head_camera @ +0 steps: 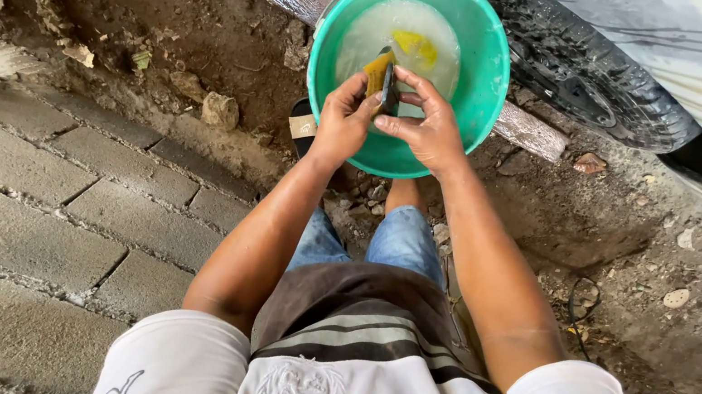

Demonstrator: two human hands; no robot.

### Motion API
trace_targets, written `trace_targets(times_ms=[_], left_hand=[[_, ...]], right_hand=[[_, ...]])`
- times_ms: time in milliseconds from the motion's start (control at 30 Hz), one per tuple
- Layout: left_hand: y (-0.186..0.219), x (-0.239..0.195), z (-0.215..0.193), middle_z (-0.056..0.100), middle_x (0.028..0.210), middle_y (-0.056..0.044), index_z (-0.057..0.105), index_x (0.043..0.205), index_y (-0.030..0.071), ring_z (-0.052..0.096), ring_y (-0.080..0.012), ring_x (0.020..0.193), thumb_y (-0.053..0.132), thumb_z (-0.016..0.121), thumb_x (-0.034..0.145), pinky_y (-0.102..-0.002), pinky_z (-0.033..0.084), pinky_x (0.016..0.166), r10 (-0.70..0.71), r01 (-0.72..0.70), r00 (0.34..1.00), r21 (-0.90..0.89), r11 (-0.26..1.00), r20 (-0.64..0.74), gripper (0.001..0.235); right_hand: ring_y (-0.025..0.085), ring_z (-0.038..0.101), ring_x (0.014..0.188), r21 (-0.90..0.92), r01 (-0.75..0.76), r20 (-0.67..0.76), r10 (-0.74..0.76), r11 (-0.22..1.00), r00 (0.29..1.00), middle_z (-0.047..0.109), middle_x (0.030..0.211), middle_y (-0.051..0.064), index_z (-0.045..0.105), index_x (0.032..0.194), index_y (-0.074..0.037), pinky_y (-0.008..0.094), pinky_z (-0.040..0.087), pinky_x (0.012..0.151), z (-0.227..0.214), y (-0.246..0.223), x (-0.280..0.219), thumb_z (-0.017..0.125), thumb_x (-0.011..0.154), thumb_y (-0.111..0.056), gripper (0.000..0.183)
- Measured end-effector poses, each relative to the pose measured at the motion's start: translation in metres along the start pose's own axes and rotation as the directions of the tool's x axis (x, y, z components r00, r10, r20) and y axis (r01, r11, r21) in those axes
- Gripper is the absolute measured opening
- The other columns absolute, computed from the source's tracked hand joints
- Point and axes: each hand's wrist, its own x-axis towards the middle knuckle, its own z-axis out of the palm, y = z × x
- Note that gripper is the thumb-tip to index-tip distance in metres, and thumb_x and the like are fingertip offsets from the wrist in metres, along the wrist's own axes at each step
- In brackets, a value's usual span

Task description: The person sands the side panel of a car door using a sanding block and sponge, then rinses the tools in a bucket of water. They continue sanding the door's edge and frame, repeatedly dipping the sponge and block into the water to clean them.

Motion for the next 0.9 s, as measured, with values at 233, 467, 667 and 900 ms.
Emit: trace_targets(times_ms=[233, 467, 667, 900], left_hand=[[0.002, 0.005, -0.003, 0.068, 0.094, 0.000, 0.064, 0.121, -0.003, 0.060, -0.0056, 0.085, 0.003, 0.070, 0.097, -0.024, 0.052, 0.073, -0.104, 0.103, 0.994, 0.076, 0.992, 0.010, 0.025], [0.033, -0.004, -0.004, 0.072, 0.115, -0.009, 0.068, 0.118, 0.004, 0.067, -0.0219, 0.103, -0.001, 0.066, 0.096, -0.037, 0.054, 0.091, 0.237, -0.152, 0.968, 0.568, 0.809, -0.078, 0.022], [0.096, -0.024, 0.004, 0.061, 0.141, -0.007, 0.074, 0.117, 0.014, 0.059, -0.0300, 0.122, 0.003, 0.066, 0.085, -0.045, 0.042, 0.102, 0.470, -0.375, 0.864, 0.852, 0.364, 0.180, 0.035], [0.126, -0.035, -0.003, 0.058, 0.146, -0.007, 0.075, 0.117, 0.017, 0.057, -0.0282, 0.129, 0.011, 0.065, 0.089, -0.045, 0.041, 0.108, 0.518, -0.494, 0.771, 0.861, 0.118, 0.371, 0.030]], right_hand=[[0.020, 0.061, 0.119, 0.079, -0.059, -0.030, 0.061, 0.995, 0.998, 0.063, 0.134, 0.007, 0.053, 0.146, -0.004, 0.034, 0.059, 0.096, -0.012, 0.027, 0.008, 0.078, 0.087, -0.006, 0.064], [0.039, 0.058, 0.126, -0.897, 0.110, -0.088, -0.418, 0.428, 0.904, 0.057, 0.148, 0.020, 0.043, 0.160, -0.007, 0.045, 0.050, 0.101, -0.022, 0.014, -0.001, 0.062, 0.108, -0.014, 0.056], [0.038, 0.059, 0.122, -0.846, -0.226, -0.287, -0.055, 0.483, 0.956, 0.060, 0.136, 0.019, 0.040, 0.159, -0.017, 0.048, 0.048, 0.102, -0.009, -0.047, -0.012, 0.059, 0.105, -0.019, 0.057], [0.021, 0.073, 0.110, -0.298, -0.037, -0.366, -0.079, 0.954, 0.927, 0.073, 0.125, 0.015, 0.012, 0.159, -0.023, 0.034, 0.058, 0.097, -0.034, -0.030, -0.017, 0.059, 0.099, -0.007, 0.078]])
